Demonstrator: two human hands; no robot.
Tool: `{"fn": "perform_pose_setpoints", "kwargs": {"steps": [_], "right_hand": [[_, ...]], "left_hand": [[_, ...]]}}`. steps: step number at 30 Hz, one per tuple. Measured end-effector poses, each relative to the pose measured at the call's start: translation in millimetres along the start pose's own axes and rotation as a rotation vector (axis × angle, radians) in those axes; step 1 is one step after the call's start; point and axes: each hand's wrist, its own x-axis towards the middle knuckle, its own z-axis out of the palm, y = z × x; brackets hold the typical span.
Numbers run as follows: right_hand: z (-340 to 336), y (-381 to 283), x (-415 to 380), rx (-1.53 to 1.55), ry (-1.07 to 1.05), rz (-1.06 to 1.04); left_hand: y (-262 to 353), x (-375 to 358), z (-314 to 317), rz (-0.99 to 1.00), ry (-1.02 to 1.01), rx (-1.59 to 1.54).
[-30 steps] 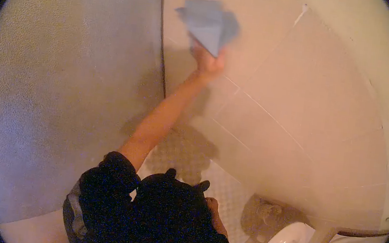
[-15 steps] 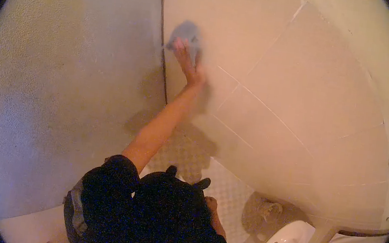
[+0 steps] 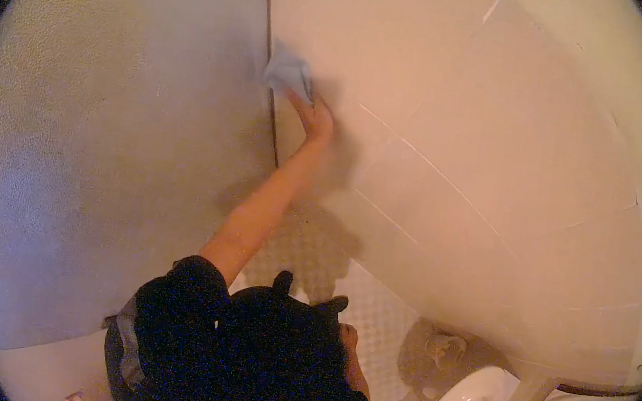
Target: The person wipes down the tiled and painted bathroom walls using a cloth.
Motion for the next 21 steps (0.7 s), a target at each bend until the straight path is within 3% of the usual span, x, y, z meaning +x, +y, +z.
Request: {"fn": "perform_pose_setpoints", "kwargs": {"steps": [2,3,6,8,10,14,16,17,18,21], "right_hand": [[0,-9,-6,-0.018,0.026,0.061],[-2,-7,-5,0.02,0.016,0.086],[-2,12,7,0.071,-0.038,0.083],[1,39,25,0.073,-0.088,0.058],[2,63,42,-0.08,-0.066,-0.241],[-12,93,58,-0.112,-0.133,-0.214],[-20,84,60,0.168,-0.177,0.05],[-24,56,42,0.269,-0.136,-0.031],[-25,42,38,0.265,-0.139,-0.035],[-30,43,36,0.337,-0.203,0.208]], "left_hand": [[-30,10,16,-0.192,0.1,0.058],[-14,16,16,-0.189,0.099,0.06],[54,46,24,0.141,0.01,-0.01],[70,36,24,0.207,-0.088,0.046],[82,15,21,0.296,-0.244,0.084],[71,-60,13,0.339,-0.311,0.161],[66,-78,9,0.162,-0.215,0.058],[62,-78,16,-0.008,-0.087,0.012],[60,-70,21,-0.006,-0.081,0.013],[31,-17,28,-0.26,0.079,0.025]]}}
